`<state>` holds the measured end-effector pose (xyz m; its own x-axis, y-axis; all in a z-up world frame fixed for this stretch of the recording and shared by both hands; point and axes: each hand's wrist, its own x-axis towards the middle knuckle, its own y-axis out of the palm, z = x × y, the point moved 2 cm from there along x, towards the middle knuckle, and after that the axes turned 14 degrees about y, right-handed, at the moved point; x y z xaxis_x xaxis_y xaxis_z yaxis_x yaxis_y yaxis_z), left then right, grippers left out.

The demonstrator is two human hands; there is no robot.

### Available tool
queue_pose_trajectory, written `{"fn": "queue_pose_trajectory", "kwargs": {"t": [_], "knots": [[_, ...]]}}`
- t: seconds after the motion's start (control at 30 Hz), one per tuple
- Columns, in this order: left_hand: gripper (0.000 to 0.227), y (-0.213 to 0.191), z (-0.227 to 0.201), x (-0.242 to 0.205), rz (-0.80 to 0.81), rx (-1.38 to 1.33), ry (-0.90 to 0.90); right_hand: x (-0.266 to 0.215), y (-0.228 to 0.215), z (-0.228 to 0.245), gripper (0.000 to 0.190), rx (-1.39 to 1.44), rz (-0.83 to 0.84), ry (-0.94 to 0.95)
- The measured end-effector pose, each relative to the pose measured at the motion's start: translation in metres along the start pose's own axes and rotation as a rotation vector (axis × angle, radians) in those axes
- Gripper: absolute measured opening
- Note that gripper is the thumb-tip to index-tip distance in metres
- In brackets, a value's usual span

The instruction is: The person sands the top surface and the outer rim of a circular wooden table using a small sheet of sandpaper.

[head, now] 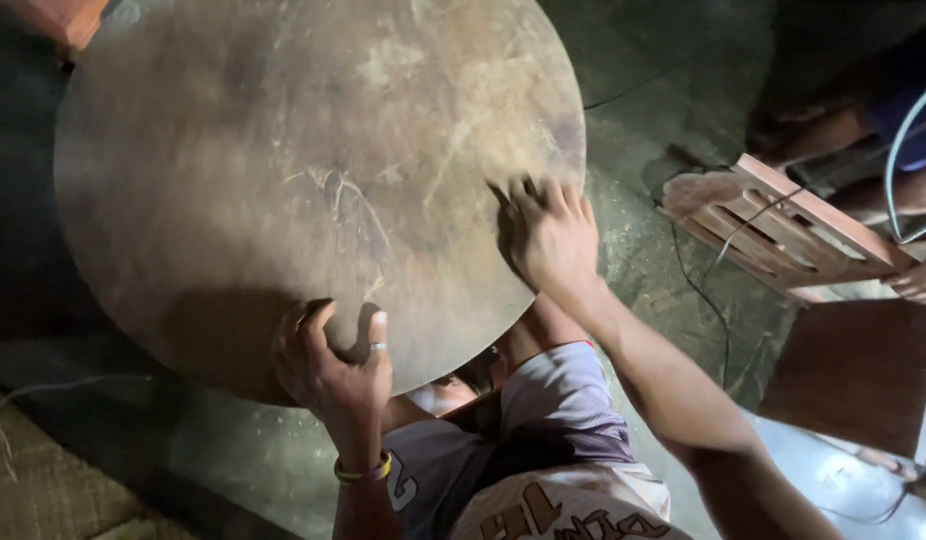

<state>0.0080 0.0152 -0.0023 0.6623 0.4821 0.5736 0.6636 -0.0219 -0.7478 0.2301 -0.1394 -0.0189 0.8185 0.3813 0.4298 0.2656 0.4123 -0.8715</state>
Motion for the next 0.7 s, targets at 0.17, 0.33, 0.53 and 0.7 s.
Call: {"fn": "queue_pose_trajectory", "kwargs": {"t": [0.17, 0.33, 0.53, 0.7], "knots": [[0.041, -0.005, -0.005, 0.004, -0.046, 0.007, -0.060, 0.015, 0.023, -0.001, 0.041, 0.008, -0.009, -0.035], [0.043, -0.008, -0.006, 0.006, -0.074, 0.014, 0.008, -0.062, -0.019, -0.006, 0.051, 0.055, 0.180, 0.019], [0.038, -0.004, -0.005, -0.001, -0.097, 0.010, -0.030, -0.082, -0.029, -0.014, 0.058, 0.114, 0.164, 0.110], [0.036, -0.008, -0.009, 0.000, -0.115, -0.003, -0.009, -0.093, -0.009, -0.019, 0.078, 0.297, 0.275, -0.022]]}}
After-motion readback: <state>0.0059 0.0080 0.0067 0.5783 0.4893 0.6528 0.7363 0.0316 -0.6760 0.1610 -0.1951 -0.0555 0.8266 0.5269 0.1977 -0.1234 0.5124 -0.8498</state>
